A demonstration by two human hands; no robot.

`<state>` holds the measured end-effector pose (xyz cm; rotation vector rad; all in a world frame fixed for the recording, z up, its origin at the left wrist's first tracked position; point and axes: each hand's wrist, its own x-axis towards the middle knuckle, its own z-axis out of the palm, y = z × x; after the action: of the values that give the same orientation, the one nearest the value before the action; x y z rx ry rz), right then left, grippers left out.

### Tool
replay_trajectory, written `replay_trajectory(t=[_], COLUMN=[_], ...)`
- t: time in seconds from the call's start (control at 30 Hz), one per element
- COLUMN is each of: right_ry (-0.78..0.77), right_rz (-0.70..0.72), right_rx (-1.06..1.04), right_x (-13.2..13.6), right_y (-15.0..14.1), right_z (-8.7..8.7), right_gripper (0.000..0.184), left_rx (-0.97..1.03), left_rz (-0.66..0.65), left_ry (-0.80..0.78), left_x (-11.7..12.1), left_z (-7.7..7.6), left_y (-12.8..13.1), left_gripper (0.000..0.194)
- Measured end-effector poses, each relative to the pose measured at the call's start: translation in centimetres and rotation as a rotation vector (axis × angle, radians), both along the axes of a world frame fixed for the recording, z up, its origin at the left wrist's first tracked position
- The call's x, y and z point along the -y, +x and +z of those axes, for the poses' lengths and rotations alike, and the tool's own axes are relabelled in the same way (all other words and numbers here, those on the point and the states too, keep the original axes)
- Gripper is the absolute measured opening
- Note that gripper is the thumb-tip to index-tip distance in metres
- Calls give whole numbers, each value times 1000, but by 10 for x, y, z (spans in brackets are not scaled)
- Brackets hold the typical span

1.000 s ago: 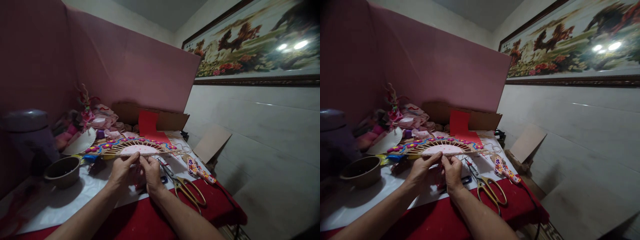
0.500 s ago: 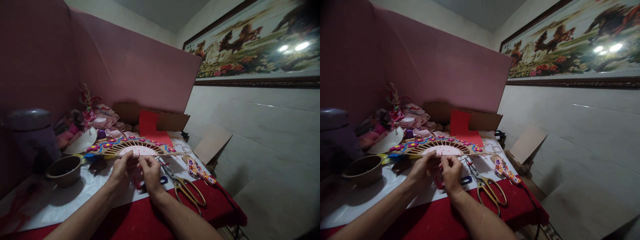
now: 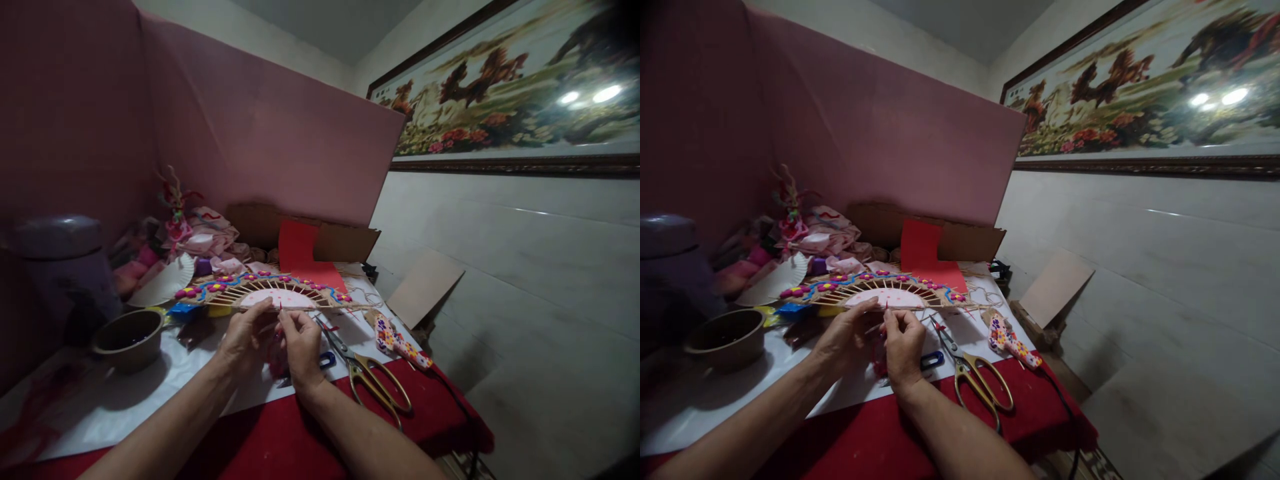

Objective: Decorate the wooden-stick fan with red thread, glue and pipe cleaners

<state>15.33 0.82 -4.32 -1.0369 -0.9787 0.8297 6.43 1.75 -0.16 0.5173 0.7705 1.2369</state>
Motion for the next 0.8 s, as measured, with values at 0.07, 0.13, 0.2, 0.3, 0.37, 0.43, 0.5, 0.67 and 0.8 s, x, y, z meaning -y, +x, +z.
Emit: replay_trajectory(t=[0.07, 0.13, 0.2, 0.3, 0.37, 0.43, 0.5, 0.67, 0.8], right_ry=[-4, -5, -2, 9, 13, 15, 17, -47, -47], right_rz=[-7, -14, -16, -11, 4, 3, -24, -104, -182], right_rx=[-15, -32, -37, -21, -17, -8, 20, 49, 86], right_x=[-2, -3, -4, -4, -5, -5, -6, -9, -13], right_y=[0, 0, -1, -1, -1, -1, 0, 5, 8], right_z=[-1, -2, -2, -1, 0, 0, -1, -7, -13], right_gripper=[27, 27, 27, 26, 26, 27, 28, 32, 29], left_rx=[-19, -41, -60, -68, -72, -86, -119, -204, -241], left_rz=[-24, -46, -47, -8, 14, 25, 42, 79, 103], left_ry=[15, 15, 25, 87, 118, 120, 108, 87, 117], left_x=[3, 6, 6, 2, -2, -6, -8, -14, -20], left_z=[2, 3, 1, -7, -11, -12, -12, -11, -13], left_y=[2, 5, 7, 8, 8, 8, 7, 5, 2], left_gripper=[11, 17, 22, 26, 29, 33, 35, 41, 43])
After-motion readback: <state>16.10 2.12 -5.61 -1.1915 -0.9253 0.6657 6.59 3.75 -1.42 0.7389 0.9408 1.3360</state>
